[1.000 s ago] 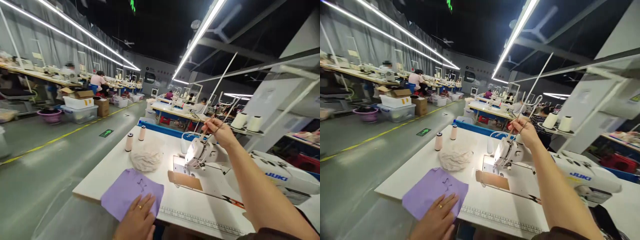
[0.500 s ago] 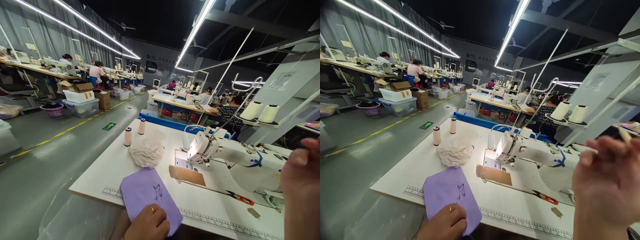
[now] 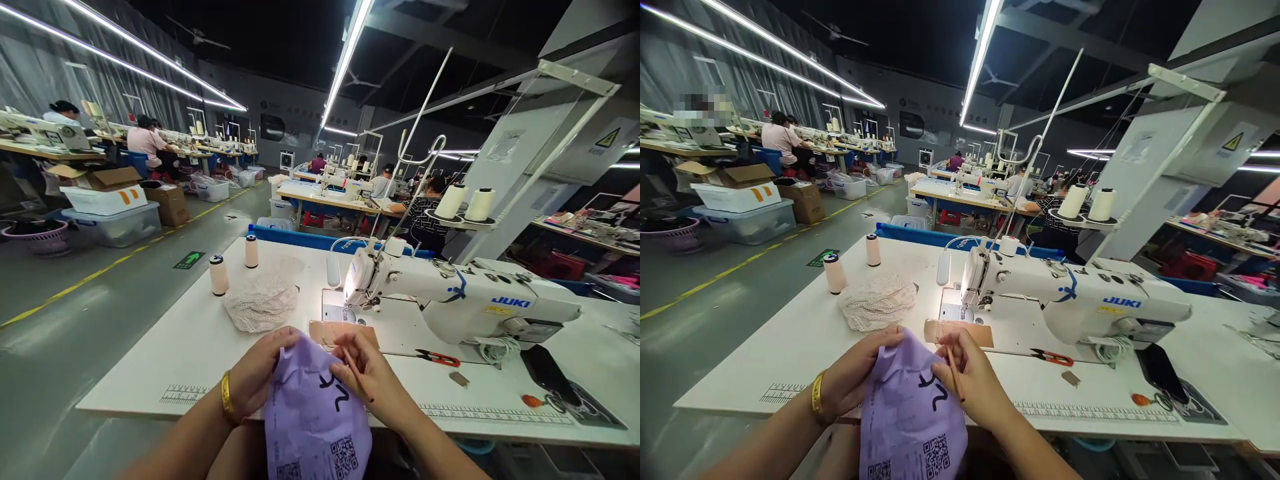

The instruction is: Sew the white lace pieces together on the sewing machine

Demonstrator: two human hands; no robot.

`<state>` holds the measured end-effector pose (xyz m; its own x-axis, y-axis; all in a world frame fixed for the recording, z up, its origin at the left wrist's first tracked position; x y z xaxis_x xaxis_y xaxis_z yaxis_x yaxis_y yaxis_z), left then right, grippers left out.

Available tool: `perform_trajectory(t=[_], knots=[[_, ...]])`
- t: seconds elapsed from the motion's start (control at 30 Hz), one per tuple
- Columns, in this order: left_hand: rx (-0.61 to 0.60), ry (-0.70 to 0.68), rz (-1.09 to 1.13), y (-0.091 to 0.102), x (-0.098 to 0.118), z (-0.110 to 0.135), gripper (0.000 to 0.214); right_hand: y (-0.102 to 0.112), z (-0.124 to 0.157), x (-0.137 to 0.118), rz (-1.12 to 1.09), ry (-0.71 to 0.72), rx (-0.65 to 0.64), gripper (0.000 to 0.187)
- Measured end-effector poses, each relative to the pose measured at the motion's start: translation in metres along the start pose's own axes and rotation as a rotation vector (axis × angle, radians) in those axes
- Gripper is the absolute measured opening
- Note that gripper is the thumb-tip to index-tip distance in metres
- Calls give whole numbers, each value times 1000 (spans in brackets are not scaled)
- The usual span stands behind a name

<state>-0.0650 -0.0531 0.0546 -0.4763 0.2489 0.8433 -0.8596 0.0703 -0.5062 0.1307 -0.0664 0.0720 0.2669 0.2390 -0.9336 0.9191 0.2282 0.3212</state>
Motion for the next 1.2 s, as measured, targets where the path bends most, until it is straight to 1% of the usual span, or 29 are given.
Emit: perform_trajectory(t=[0.03,0.1,0.13,0.17,0.2,0.23,0.3,0.33,0.37,0.4,0.47,0.5,0.57,0.63,0.67,0.7,0.73,0.83,0.9,0.97,1.07,1.2], knots=[[90,-110,-132,9,8,2,28,-1,-2,12,-28,-25,63,49],[284,-397,-442,22,29,21,34,5,-2,32,-35,-38,255,53],[356,-554,-588,23,37,35,34,9,1,40,-22,-32,357,54],[384,-681,-738,20,38,48,33,11,5,46,-4,-25,445,54],[345,-770,-870,14,33,58,30,12,10,52,16,-19,511,52],[243,-811,-992,5,20,62,29,12,16,57,34,-16,555,51],[-9,-868,-1242,-14,-15,66,35,10,28,62,76,-18,587,47],[-67,-905,-1347,-19,-31,66,35,10,35,62,108,-21,592,45],[-86,-928,-1425,-20,-43,65,33,12,43,60,150,-23,596,41],[-94,-921,-1475,-18,-53,62,27,16,50,56,202,-23,600,36],[-122,-835,-1491,-12,-63,55,14,25,62,44,283,-16,577,32],[-149,-782,-1477,-9,-64,53,13,29,64,37,283,-3,535,30],[-206,-718,-1452,-7,-61,54,13,27,59,22,209,49,389,27],[-227,-717,-1455,-9,-55,57,10,14,44,9,99,87,186,28],[-231,-730,-1462,-11,-53,59,12,4,33,7,52,80,88,27],[-235,-744,-1472,-12,-52,60,17,-5,22,8,8,59,19,26],[-238,-757,-1483,-13,-53,61,23,-12,11,11,-21,28,-10,26],[-215,-814,-1506,-12,-57,60,42,-26,-17,30,-4,-22,-3,28],[-177,-859,-1521,-7,-57,59,47,-28,-25,46,49,-52,24,26],[-164,-878,-1560,-3,-59,59,48,-28,-25,57,89,-74,33,22],[-156,-893,-1588,3,-62,58,48,-29,-21,61,169,-79,24,22],[-70,-942,-1520,11,-66,57,47,-32,-21,57,275,-69,-5,21]])
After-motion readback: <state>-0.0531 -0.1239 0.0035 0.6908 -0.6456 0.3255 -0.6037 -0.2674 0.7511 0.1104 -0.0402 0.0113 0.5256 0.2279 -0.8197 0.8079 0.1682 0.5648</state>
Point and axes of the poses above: each hand's wrist, its own z-axis away from the middle knuckle, its own y-axis out of the back of the hand, x = y × z, the point moved 8 cm from there along -z, towards the middle knuckle, and after that the axes turned 6 degrees about z, right-handed, at the moved point
